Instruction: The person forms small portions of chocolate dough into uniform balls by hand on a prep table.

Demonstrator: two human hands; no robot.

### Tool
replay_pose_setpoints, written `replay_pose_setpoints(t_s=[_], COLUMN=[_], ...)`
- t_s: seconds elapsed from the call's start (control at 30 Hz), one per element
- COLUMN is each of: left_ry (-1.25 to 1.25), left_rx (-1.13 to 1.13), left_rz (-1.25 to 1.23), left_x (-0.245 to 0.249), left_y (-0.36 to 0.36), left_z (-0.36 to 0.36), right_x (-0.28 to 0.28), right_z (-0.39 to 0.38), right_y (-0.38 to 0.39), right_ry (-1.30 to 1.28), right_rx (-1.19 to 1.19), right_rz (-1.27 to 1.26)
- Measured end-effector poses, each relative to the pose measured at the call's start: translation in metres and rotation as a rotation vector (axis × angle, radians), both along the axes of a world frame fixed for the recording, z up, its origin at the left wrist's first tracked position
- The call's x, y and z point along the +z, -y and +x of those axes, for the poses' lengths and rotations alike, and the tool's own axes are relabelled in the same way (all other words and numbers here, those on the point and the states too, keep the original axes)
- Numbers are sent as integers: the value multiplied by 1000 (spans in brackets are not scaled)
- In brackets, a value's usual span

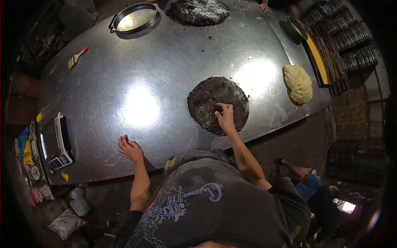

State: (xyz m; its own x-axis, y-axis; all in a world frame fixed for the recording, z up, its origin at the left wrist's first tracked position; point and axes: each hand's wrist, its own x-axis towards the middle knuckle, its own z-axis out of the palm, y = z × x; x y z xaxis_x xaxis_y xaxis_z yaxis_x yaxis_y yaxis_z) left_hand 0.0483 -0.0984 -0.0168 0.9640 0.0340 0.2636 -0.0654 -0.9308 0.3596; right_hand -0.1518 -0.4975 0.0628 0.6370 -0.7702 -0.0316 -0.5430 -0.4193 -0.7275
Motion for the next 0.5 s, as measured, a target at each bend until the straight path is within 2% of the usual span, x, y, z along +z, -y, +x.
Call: replay_pose_setpoints(t_s=[0.1,0.2,0.3,0.4,0.5], left_ry=[0,-26,8,-11,-20], left_rx=[0,13,0,6,21], left_rz=[2,5,4,3,21], left_x=[2,6,4,6,10], left_y=[0,2,1,2,5], left_z=[0,-1,-1,-1,-2], right_x=[-3,-3,-3,-1,0], right_z=[-1,-6,-7,-17,-21], right_y=[3,7,6,17,20], right_ry=[-29,12,255,356,402], right_rx=[2,-34,-167,-235,-302], right_rz=[20,214,508,913,1062])
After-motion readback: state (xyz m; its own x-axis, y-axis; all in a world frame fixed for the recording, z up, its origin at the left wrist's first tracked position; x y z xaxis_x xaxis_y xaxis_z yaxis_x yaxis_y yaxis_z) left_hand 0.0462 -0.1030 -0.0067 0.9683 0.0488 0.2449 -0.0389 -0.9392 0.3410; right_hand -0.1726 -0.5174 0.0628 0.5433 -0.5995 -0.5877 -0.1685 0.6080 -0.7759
